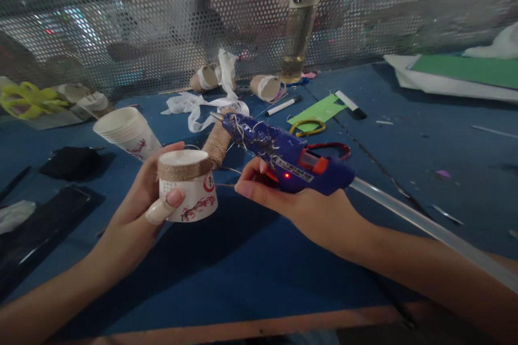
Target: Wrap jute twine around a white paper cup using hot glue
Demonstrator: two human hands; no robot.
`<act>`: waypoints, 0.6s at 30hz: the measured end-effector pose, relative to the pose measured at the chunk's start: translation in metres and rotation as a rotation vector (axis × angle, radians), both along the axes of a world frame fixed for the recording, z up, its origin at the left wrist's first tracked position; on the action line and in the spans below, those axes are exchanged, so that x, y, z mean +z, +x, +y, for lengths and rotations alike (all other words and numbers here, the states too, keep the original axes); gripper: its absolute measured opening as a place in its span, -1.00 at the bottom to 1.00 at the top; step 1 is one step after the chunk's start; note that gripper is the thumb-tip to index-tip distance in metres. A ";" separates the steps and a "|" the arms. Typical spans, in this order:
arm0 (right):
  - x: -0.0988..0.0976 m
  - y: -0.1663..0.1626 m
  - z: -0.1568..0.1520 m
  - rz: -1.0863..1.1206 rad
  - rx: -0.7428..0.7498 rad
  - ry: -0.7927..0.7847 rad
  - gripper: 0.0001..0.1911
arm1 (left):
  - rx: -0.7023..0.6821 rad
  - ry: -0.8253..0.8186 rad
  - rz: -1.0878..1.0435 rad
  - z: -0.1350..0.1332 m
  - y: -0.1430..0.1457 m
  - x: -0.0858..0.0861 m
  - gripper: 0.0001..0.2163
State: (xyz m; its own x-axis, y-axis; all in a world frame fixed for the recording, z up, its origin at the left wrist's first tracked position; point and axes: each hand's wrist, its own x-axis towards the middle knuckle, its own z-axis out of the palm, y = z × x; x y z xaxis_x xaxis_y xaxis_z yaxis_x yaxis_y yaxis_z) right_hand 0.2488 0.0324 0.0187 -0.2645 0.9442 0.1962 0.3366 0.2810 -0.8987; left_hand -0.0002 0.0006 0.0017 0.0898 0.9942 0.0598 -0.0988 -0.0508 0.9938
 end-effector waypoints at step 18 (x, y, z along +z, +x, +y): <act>0.002 -0.001 0.003 0.042 0.004 -0.117 -0.46 | -0.142 0.017 -0.077 0.000 -0.006 -0.007 -0.58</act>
